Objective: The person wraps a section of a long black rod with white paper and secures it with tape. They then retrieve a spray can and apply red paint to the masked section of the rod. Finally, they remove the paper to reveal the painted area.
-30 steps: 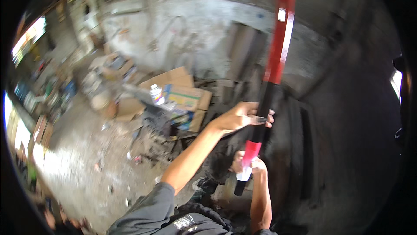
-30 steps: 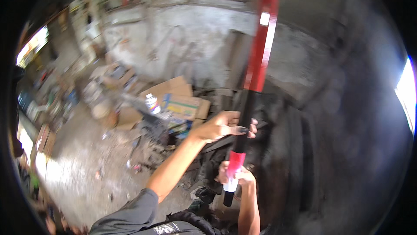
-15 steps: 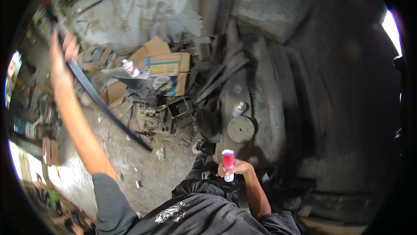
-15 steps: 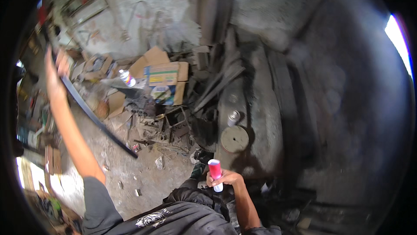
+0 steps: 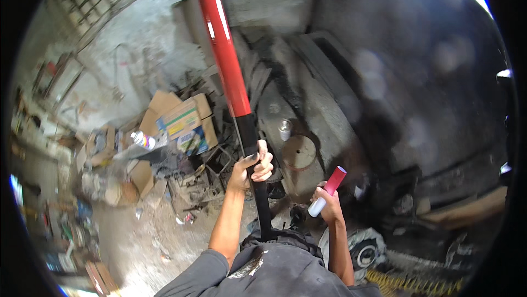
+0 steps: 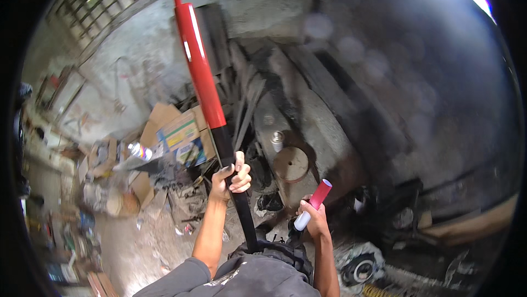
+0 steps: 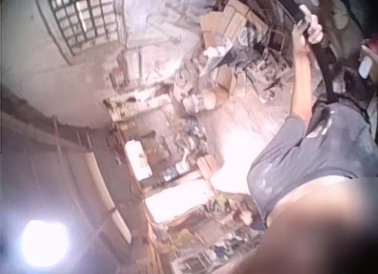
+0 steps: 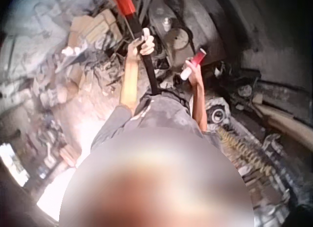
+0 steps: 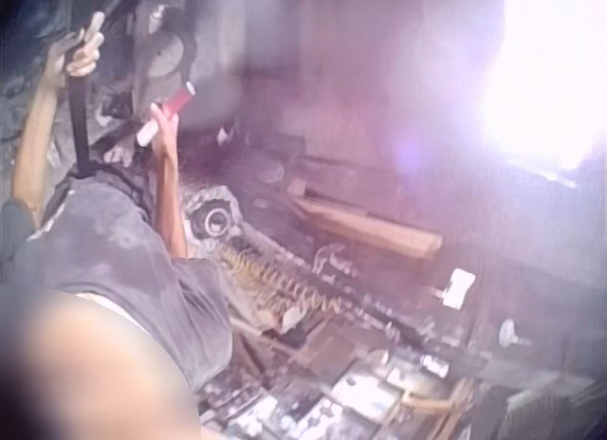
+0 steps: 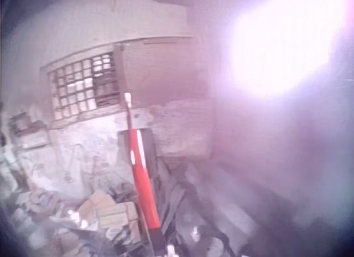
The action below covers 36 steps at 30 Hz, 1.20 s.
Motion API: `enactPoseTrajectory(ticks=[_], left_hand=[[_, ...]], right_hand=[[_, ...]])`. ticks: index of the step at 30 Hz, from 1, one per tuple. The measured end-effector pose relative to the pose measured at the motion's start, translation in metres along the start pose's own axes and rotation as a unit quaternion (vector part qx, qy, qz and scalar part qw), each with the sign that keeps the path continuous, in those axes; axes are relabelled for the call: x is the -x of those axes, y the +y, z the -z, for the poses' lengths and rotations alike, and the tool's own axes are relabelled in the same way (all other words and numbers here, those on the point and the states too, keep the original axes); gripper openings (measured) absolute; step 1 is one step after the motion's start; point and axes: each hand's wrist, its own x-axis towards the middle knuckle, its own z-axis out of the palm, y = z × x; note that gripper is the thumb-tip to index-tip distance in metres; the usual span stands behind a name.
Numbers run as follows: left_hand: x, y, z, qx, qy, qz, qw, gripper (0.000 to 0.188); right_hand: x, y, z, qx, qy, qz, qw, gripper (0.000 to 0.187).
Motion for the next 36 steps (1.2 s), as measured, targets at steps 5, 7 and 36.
enactPoseTrajectory(ticks=[5,7,36], left_hand=[[0.039,-0.019,0.035,0.001,0.036,0.118,0.992,0.029],[0.081,-0.027,0.041,-0.03,0.033,0.175,0.984,0.029],[0.245,-0.282,-0.192,-0.203,-0.421,0.337,0.817,0.015]], right_hand=[[0.038,0.038,-0.006,-0.022,0.165,0.053,0.985,0.026],[0.058,0.062,-0.015,-0.019,0.228,0.08,0.97,0.025],[0.617,0.318,-0.085,-0.123,0.845,0.414,0.315,0.047]])
